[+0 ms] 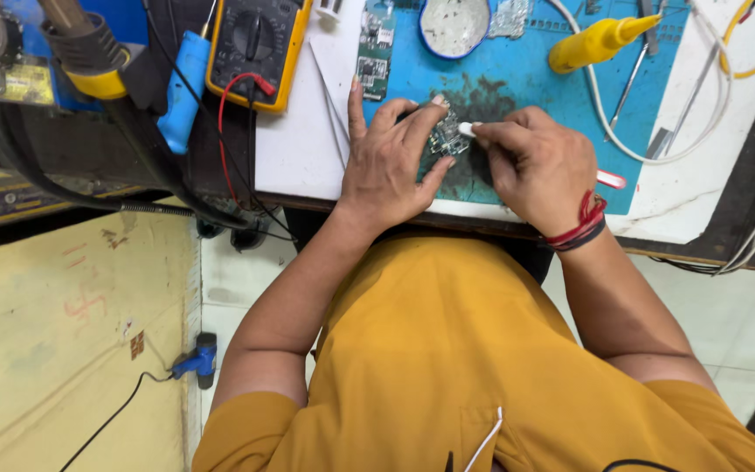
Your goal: The person cleans a circuit board with a brush, applies liquid from a yellow bottle onto the board, then uses a hot air rework tool while holding the board with tweezers, and finally solders components on the board with a soldering iron at a repair workbench.
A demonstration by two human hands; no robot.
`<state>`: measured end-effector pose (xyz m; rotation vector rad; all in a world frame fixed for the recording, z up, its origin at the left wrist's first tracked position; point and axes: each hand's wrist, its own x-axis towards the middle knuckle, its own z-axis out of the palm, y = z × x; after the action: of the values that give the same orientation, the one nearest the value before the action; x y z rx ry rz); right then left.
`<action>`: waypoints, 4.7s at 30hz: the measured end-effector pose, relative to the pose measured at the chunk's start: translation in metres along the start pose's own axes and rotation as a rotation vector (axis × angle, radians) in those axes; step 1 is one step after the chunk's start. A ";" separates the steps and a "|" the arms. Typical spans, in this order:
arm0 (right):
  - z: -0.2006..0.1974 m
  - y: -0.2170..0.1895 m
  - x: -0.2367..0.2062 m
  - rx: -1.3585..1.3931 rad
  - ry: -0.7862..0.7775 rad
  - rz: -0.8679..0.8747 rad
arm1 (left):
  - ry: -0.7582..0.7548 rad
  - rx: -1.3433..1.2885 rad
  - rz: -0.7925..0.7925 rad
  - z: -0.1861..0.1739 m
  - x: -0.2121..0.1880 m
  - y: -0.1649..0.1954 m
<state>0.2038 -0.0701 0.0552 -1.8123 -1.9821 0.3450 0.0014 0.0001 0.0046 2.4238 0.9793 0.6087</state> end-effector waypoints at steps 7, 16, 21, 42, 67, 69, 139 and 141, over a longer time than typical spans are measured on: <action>0.001 -0.010 -0.003 0.030 0.003 0.018 | 0.014 -0.023 0.014 0.001 -0.001 -0.001; 0.013 -0.011 0.004 0.013 0.122 0.012 | 0.032 -0.030 0.035 0.000 0.000 -0.003; 0.014 -0.011 0.003 0.012 0.112 -0.018 | 0.012 -0.046 0.013 0.000 0.000 -0.002; 0.015 -0.009 0.008 -0.047 0.080 -0.016 | 0.036 -0.052 0.028 -0.005 0.002 0.000; 0.017 -0.008 0.012 -0.054 0.163 -0.036 | 0.045 -0.008 0.048 -0.004 0.002 -0.002; 0.018 -0.007 0.011 -0.049 0.147 -0.031 | -0.012 -0.010 -0.001 -0.005 0.000 -0.001; -0.074 0.125 -0.087 -0.199 0.158 0.528 | 0.051 0.018 0.024 -0.003 -0.006 -0.002; -0.071 0.129 -0.088 -0.156 0.114 0.570 | 0.054 0.006 0.023 -0.003 -0.007 -0.001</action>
<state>0.3559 -0.1496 0.0454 -2.4234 -1.4185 0.2507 -0.0054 -0.0030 0.0051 2.4390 0.9773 0.6839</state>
